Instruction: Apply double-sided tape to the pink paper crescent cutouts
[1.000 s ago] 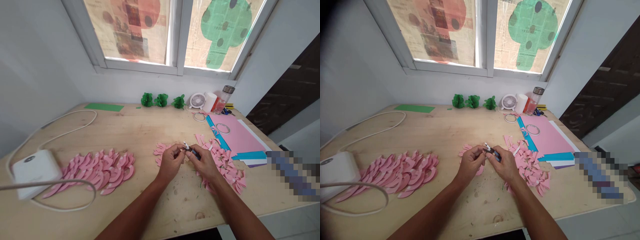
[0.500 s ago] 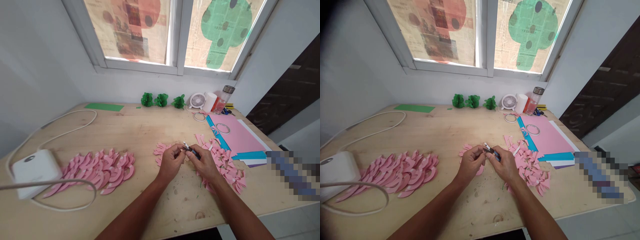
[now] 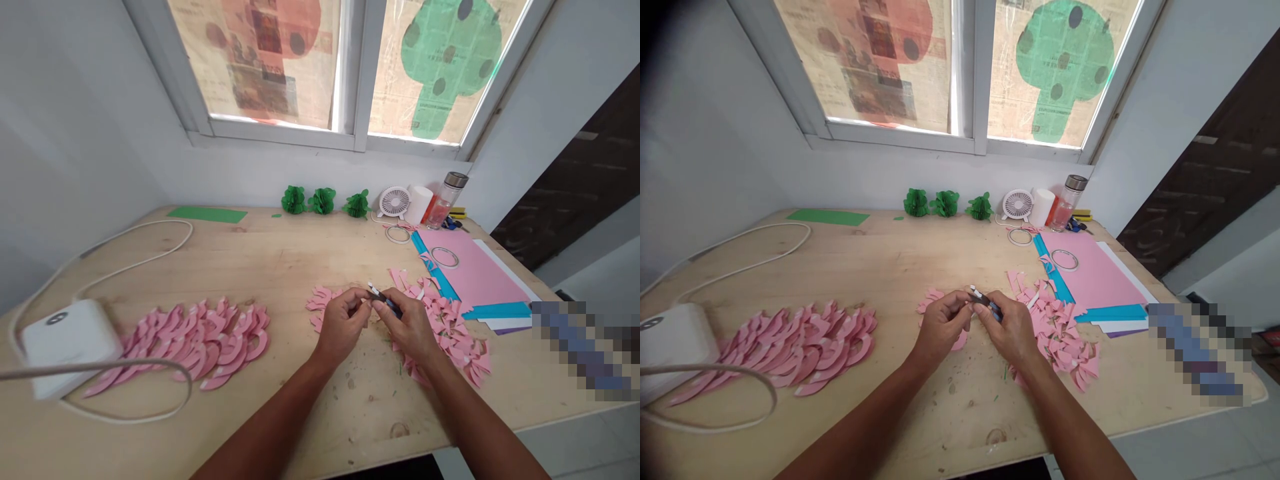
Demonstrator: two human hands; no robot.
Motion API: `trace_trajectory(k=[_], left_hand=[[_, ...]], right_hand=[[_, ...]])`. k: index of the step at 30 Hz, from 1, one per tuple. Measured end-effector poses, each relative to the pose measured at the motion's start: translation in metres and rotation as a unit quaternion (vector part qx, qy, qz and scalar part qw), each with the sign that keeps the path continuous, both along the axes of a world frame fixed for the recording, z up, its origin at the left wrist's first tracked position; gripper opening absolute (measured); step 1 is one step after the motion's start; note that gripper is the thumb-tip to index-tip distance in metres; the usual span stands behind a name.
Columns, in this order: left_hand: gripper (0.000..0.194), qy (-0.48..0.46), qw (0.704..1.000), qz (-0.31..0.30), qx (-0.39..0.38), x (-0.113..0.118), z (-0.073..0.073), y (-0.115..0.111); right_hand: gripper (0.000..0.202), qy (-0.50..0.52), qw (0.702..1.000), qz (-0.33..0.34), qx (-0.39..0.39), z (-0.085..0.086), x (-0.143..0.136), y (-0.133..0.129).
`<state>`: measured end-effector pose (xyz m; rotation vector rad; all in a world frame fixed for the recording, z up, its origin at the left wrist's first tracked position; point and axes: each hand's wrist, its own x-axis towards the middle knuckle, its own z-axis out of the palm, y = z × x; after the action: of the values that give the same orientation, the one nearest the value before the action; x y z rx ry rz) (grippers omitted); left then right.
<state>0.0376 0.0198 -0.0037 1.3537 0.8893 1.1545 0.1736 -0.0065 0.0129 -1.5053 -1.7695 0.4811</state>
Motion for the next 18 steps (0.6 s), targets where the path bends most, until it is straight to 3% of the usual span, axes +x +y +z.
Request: trace_trajectory(k=[18], left_hand=[[0.017,-0.048,0.997,0.034,-0.043,-0.0012,0.0059,0.0043]], right_hand=[[0.03,-0.019,0.999,-0.027,-0.003,-0.0006,0.0019,0.0015]])
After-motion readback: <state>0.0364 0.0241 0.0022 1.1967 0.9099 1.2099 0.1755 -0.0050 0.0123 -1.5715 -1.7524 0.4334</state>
